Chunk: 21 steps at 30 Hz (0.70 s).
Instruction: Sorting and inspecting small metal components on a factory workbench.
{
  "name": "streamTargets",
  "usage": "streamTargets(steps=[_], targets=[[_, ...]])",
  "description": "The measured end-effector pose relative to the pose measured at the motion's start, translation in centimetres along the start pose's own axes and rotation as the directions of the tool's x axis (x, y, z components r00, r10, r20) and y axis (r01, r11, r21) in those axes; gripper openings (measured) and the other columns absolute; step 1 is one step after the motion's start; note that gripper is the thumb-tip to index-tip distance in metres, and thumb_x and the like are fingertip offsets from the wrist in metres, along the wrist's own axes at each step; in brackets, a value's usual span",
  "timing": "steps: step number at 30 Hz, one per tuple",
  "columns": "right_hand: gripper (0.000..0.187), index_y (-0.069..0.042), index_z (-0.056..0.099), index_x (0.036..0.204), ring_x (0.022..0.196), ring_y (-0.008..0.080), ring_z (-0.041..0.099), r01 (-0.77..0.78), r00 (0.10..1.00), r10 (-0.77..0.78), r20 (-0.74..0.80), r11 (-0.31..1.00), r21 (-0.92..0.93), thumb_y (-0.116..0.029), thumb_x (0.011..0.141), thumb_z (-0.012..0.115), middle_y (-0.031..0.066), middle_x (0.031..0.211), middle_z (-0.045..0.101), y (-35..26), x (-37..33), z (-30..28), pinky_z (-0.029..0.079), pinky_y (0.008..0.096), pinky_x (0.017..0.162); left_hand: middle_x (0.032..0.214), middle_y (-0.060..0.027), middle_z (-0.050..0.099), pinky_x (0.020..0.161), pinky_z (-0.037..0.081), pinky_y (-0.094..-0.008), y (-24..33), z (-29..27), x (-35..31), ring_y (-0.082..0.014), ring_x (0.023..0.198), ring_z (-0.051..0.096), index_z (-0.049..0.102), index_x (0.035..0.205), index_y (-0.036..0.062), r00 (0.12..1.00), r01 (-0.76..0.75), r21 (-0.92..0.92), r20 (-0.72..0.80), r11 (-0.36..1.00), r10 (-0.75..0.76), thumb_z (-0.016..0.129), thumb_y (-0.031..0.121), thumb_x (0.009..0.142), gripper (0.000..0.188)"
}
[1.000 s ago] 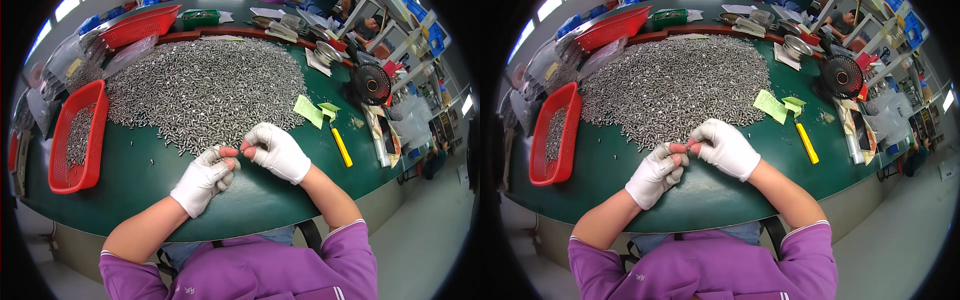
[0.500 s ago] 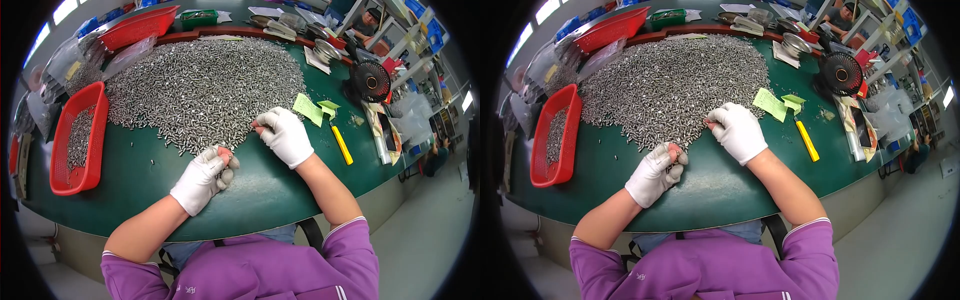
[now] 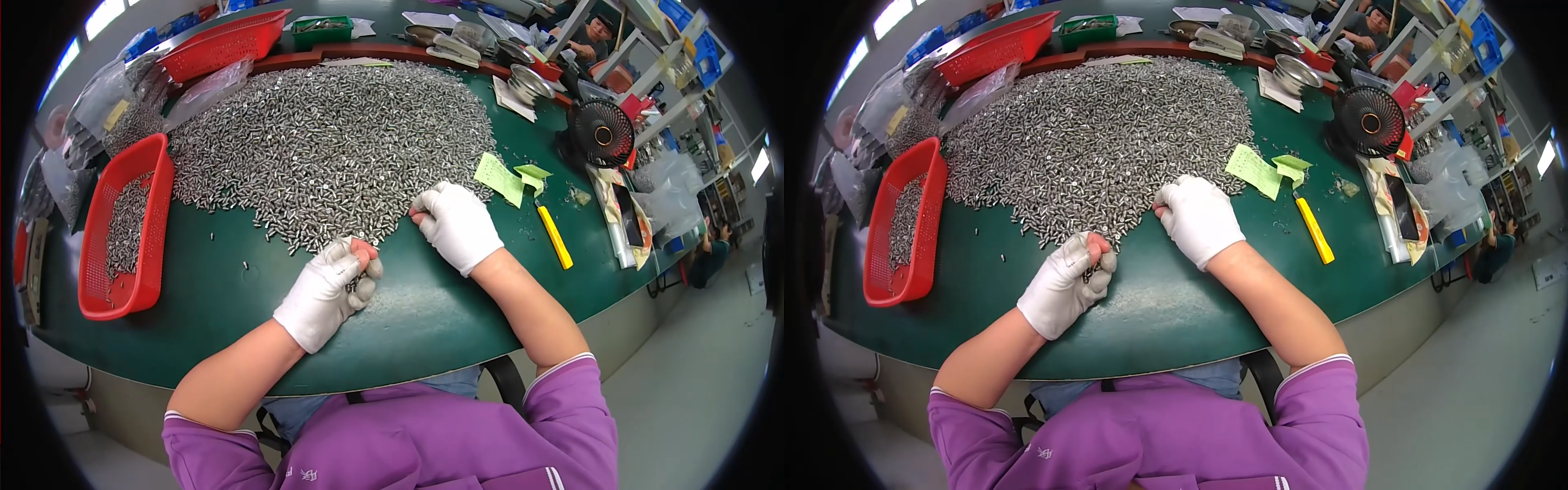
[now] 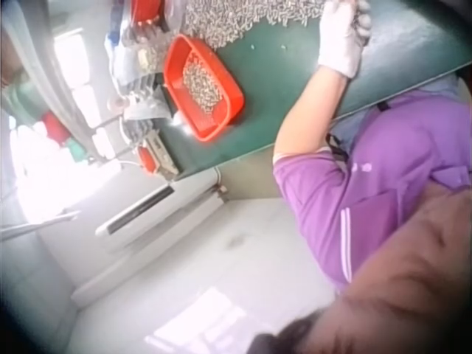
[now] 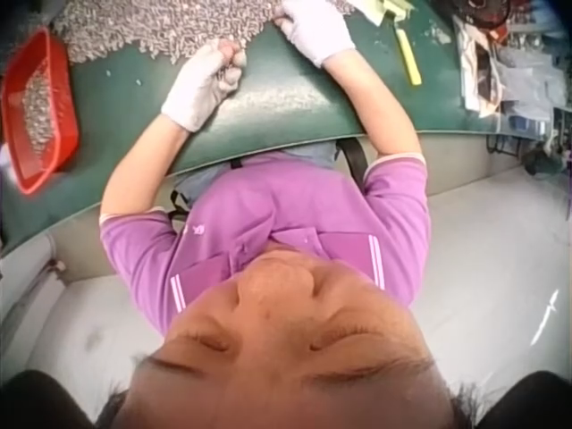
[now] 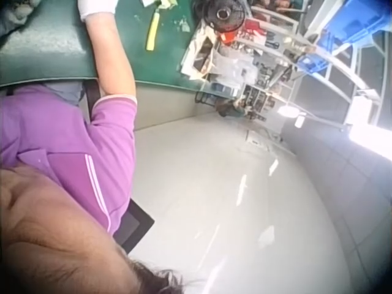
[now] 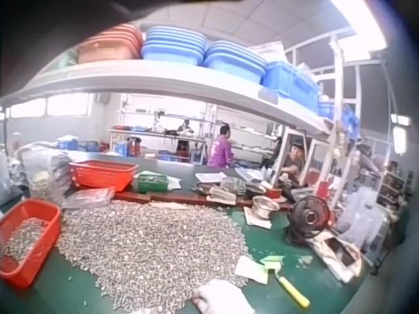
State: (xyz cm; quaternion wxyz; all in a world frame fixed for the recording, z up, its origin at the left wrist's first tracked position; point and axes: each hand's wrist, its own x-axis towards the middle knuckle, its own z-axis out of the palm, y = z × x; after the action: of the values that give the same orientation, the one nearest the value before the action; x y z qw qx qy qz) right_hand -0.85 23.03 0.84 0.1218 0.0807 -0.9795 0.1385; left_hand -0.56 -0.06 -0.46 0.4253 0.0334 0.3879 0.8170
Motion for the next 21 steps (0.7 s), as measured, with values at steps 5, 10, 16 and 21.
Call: streamTargets(steps=[5,10,16,21], targets=[[0.011,-0.010,0.063,0.086,0.082,0.0296,0.059,0.309,0.951,-0.284,-0.123,0.869,0.386,-0.012,0.077,0.069,0.0082,0.083,0.061,-2.2,-0.3,-0.9,0.049,0.0392,0.073,0.089,0.0019,0.058,0.061,0.039,-0.0188,0.1,0.3,-0.1,-0.0060,0.067,0.047,0.057,0.103,0.0134,0.999,0.037,0.057,-0.028,0.998,-0.036,0.068,0.028,0.088,0.024],[0.014,-0.010,0.064,0.087,0.081,0.0296,0.060,0.382,0.919,-0.379,-0.105,0.800,0.462,-0.014,0.076,0.070,0.0073,0.084,0.061,-3.5,-0.9,-1.0,0.049,0.0392,0.071,0.085,0.0002,0.059,0.056,0.039,-0.0186,0.0,0.9,0.0,-0.0059,0.063,0.048,0.056,0.102,0.0099,0.995,0.040,0.111,-0.091,0.993,-0.030,0.064,0.020,0.092,0.016],[0.011,-0.014,0.068,0.089,0.081,0.0276,0.060,0.254,0.956,-0.219,-0.194,0.950,0.182,-0.016,0.078,0.069,0.0052,0.084,0.062,-1.5,-0.3,-0.9,0.049,0.0396,0.071,0.089,0.0022,0.058,0.061,0.042,-0.0186,0.2,0.3,-0.3,-0.0071,0.069,0.051,0.058,0.100,0.0139,0.997,0.045,0.062,-0.059,0.997,-0.042,0.064,0.036,0.091,0.024],[0.009,-0.014,0.069,0.083,0.079,0.0274,0.060,0.232,0.971,-0.226,-0.078,0.970,0.077,-0.021,0.078,0.068,0.0061,0.081,0.061,-1.1,-0.1,-0.5,0.050,0.0409,0.070,0.091,0.0007,0.058,0.063,0.042,-0.0190,0.4,0.5,-0.3,-0.0076,0.072,0.052,0.058,0.105,0.0115,1.000,0.007,0.045,-0.005,0.999,-0.007,0.060,0.038,0.093,0.029]])
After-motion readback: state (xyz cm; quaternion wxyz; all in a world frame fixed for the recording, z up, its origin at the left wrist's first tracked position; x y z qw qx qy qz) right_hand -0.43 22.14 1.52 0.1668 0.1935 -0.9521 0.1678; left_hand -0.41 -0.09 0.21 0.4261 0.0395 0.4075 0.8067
